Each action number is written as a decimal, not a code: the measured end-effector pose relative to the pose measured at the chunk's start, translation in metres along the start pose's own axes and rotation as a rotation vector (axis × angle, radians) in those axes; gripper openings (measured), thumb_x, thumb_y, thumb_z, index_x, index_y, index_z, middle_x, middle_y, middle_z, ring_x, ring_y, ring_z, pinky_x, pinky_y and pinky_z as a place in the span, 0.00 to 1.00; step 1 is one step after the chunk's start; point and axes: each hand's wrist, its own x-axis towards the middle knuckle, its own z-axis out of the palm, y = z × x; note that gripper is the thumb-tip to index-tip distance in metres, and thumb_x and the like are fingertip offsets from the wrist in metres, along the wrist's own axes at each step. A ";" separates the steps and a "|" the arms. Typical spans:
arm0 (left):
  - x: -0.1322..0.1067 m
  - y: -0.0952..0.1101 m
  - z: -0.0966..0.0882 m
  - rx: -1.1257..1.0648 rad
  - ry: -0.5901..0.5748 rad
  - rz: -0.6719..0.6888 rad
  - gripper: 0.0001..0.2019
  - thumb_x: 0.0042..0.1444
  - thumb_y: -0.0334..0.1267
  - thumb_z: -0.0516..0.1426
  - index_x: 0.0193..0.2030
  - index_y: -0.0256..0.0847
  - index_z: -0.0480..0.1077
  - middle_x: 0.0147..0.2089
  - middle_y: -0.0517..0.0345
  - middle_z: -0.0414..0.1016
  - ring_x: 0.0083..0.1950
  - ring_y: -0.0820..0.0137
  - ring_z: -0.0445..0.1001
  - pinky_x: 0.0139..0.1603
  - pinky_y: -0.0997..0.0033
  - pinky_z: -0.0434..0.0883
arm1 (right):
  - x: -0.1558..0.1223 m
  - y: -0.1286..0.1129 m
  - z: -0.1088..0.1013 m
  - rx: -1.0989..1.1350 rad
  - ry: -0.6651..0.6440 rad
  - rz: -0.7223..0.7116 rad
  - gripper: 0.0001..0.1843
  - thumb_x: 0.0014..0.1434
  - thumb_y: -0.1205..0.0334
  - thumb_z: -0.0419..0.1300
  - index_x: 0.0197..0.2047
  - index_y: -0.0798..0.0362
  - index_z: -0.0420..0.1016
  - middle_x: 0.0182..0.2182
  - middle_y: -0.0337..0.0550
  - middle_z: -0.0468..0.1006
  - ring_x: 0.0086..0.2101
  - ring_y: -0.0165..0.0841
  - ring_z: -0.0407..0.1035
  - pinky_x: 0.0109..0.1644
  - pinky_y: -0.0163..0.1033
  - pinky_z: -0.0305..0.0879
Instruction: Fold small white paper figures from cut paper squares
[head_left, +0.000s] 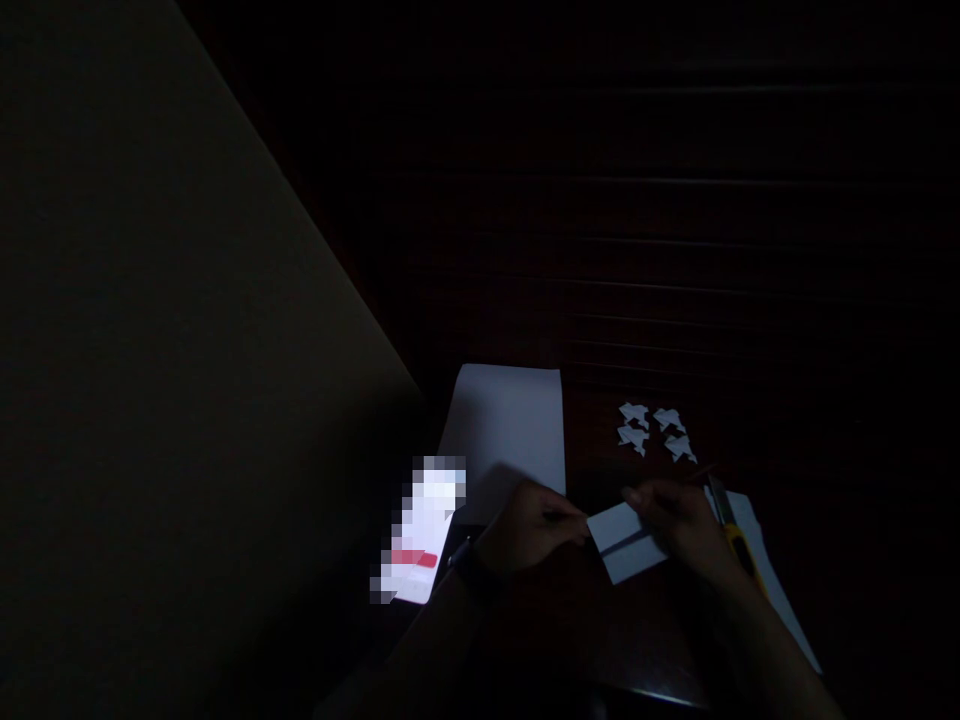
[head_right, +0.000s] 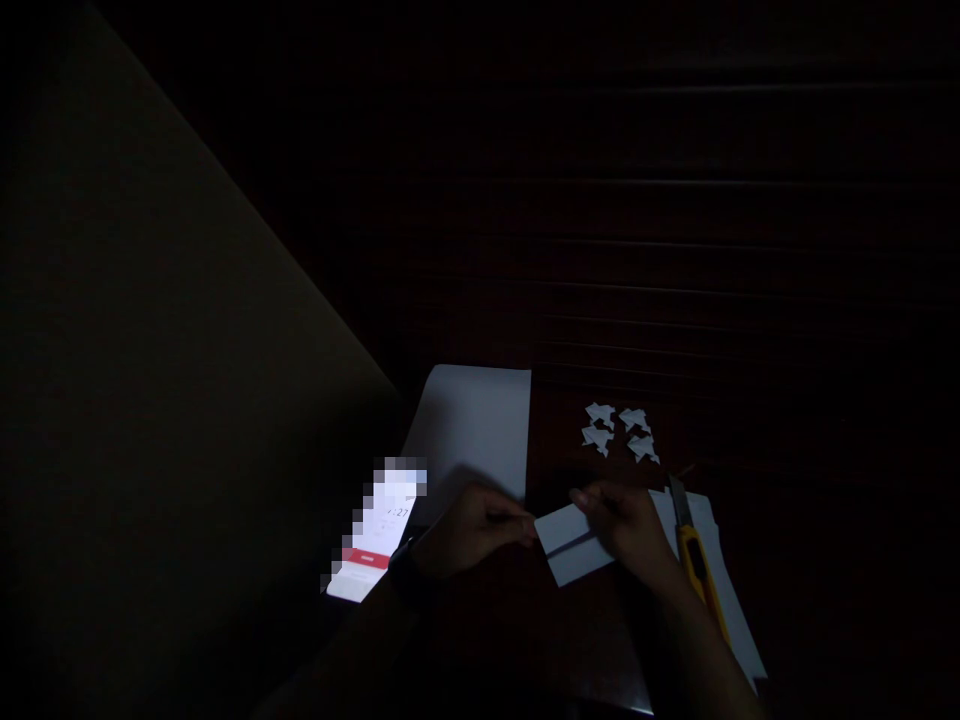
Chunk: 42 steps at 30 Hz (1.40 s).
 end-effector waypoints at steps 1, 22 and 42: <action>0.000 0.000 -0.004 -0.012 0.020 -0.007 0.12 0.50 0.42 0.57 0.31 0.35 0.77 0.31 0.49 0.79 0.33 0.65 0.76 0.35 0.69 0.69 | 0.001 0.001 -0.003 0.011 0.046 0.003 0.18 0.54 0.50 0.58 0.20 0.54 0.68 0.17 0.36 0.65 0.19 0.27 0.58 0.21 0.32 0.53; 0.009 -0.009 0.009 -0.403 0.270 -0.102 0.18 0.49 0.49 0.59 0.33 0.32 0.75 0.28 0.53 0.76 0.31 0.67 0.74 0.32 0.70 0.69 | 0.002 -0.005 0.027 0.356 -0.007 0.095 0.22 0.49 0.53 0.64 0.45 0.55 0.70 0.28 0.45 0.79 0.31 0.40 0.73 0.36 0.43 0.68; 0.006 0.011 0.003 -0.522 0.254 -0.052 0.15 0.48 0.36 0.59 0.44 0.35 0.73 0.44 0.46 0.75 0.43 0.60 0.74 0.44 0.60 0.71 | 0.005 0.003 0.032 0.429 0.081 -0.018 0.27 0.51 0.57 0.62 0.54 0.48 0.61 0.31 0.41 0.76 0.31 0.35 0.70 0.32 0.38 0.66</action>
